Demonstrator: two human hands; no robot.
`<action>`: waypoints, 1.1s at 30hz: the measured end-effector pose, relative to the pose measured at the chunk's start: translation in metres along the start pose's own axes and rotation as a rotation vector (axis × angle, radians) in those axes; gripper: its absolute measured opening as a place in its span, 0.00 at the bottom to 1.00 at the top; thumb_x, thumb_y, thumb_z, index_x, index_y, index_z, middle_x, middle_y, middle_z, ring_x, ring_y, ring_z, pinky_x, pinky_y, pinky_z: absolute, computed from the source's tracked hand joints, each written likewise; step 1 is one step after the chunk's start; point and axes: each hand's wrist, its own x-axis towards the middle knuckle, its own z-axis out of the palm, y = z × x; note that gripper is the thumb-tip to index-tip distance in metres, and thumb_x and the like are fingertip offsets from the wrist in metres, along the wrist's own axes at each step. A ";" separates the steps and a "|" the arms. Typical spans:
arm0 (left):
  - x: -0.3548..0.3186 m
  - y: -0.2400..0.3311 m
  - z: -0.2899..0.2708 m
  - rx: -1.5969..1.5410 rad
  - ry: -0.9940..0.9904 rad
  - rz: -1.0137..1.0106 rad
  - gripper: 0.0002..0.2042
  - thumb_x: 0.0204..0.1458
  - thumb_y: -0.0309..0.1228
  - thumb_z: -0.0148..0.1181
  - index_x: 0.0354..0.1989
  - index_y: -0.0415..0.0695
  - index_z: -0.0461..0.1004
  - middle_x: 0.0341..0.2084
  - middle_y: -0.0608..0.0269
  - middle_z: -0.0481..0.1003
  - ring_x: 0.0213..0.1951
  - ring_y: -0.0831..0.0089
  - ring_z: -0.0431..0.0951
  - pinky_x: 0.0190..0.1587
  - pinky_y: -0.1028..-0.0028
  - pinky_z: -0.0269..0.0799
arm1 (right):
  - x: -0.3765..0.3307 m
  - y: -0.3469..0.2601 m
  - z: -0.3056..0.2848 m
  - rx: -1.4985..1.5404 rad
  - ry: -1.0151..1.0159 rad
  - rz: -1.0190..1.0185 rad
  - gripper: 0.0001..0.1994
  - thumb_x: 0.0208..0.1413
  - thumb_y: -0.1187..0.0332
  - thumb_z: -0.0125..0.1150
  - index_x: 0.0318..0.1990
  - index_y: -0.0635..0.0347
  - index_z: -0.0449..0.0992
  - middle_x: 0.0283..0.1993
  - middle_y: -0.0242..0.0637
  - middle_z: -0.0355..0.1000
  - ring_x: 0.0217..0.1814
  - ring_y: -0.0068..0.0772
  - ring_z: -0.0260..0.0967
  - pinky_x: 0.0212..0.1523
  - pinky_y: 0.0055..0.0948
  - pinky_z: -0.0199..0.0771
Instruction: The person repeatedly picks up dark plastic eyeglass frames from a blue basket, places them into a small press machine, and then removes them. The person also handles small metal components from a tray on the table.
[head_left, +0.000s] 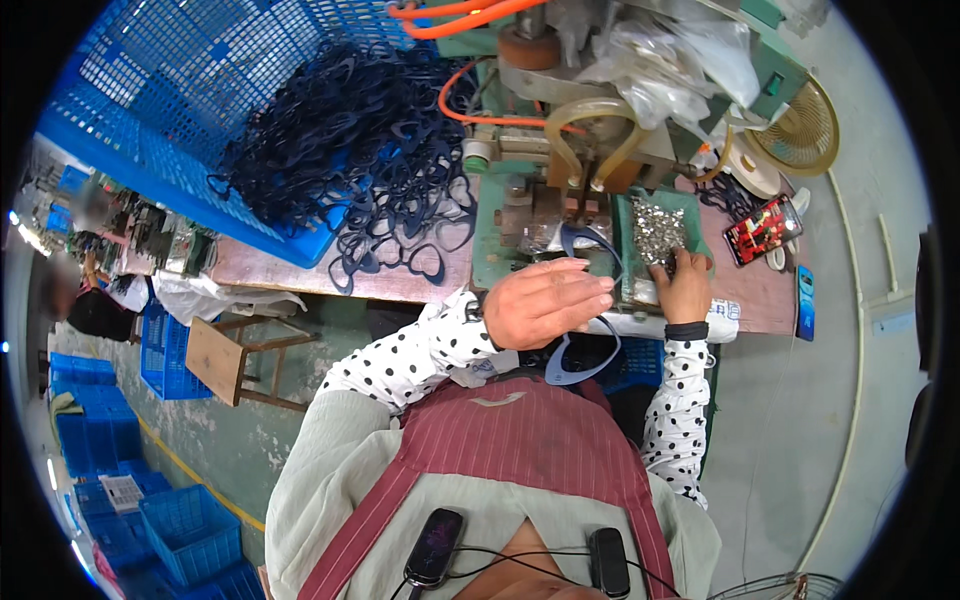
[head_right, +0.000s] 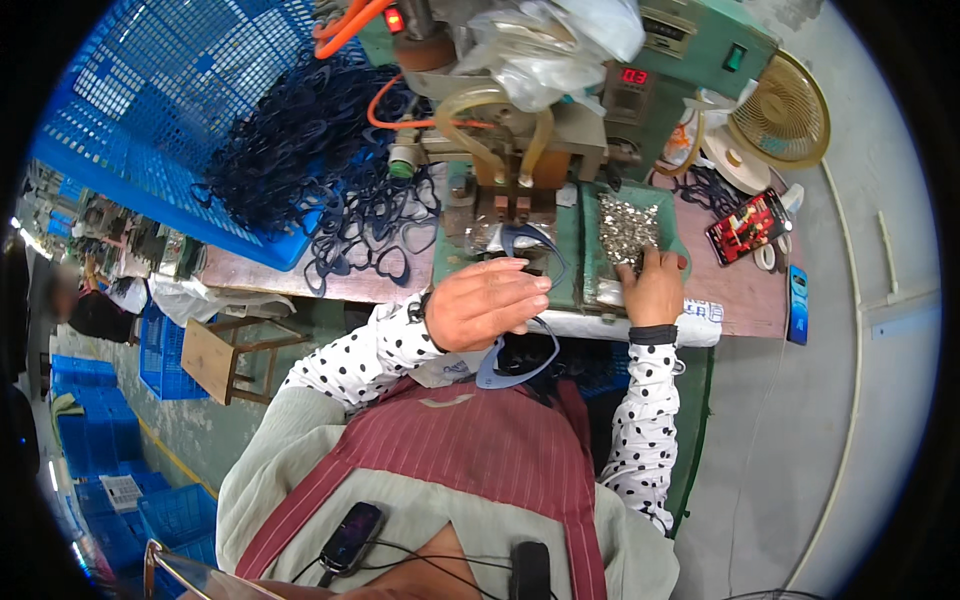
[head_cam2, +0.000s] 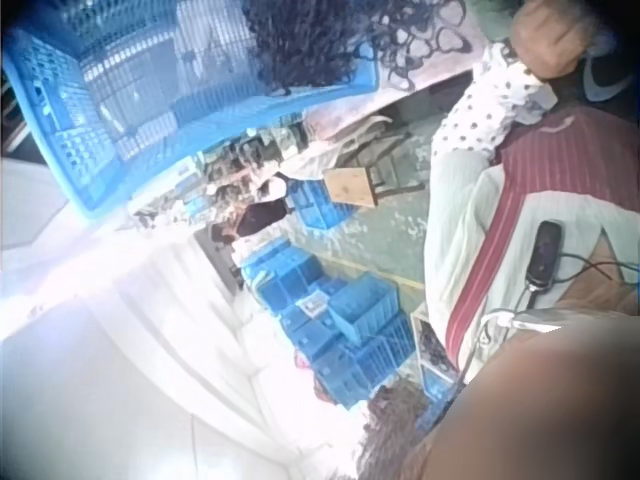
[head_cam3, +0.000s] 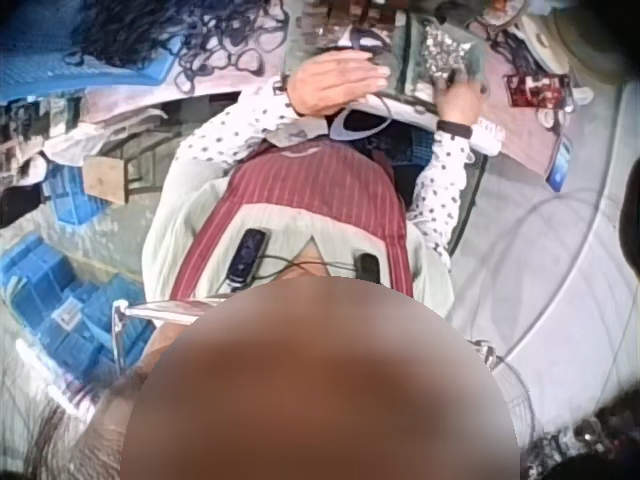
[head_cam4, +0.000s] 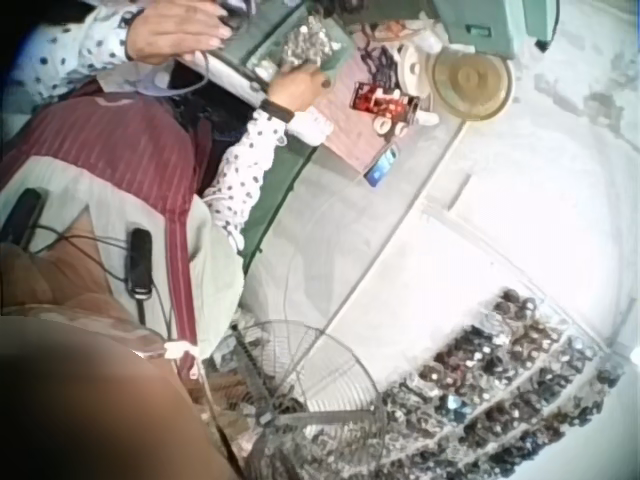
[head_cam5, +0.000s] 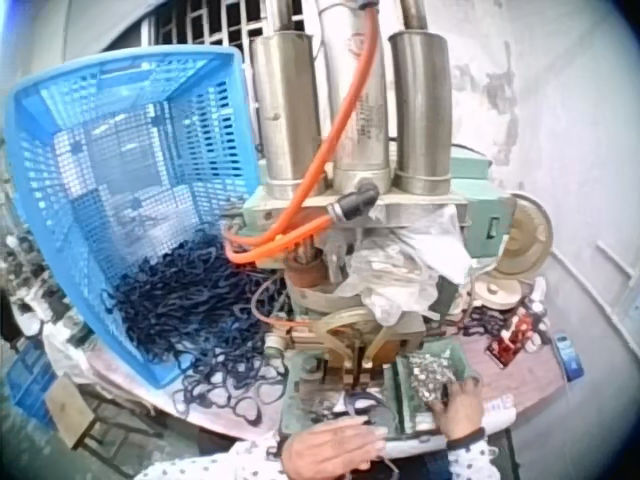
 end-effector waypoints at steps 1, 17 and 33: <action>0.000 0.001 -0.002 0.009 0.000 -0.007 0.20 0.48 0.29 0.63 0.50 0.36 0.73 0.48 0.49 0.75 0.46 0.60 0.78 0.54 0.59 0.74 | 0.003 0.002 0.008 0.050 0.018 0.007 0.12 0.50 0.65 0.65 0.40 0.60 0.77 0.34 0.45 0.73 0.41 0.53 0.71 0.41 0.45 0.70; -0.144 -0.108 -0.087 0.234 0.562 -1.583 0.21 0.63 0.47 0.45 0.51 0.42 0.68 0.19 0.57 0.75 0.17 0.66 0.72 0.26 0.68 0.71 | 0.012 0.021 0.031 0.484 0.228 0.165 0.08 0.56 0.66 0.61 0.39 0.58 0.78 0.31 0.40 0.76 0.31 0.35 0.73 0.35 0.32 0.73; -0.123 -0.068 -0.106 -1.030 0.747 -1.408 0.12 0.65 0.40 0.44 0.46 0.44 0.66 0.39 0.41 0.77 0.31 0.63 0.81 0.31 0.71 0.79 | 0.019 -0.004 0.008 0.394 0.291 0.012 0.05 0.47 0.73 0.67 0.34 0.56 0.82 0.33 0.40 0.78 0.37 0.39 0.75 0.40 0.33 0.72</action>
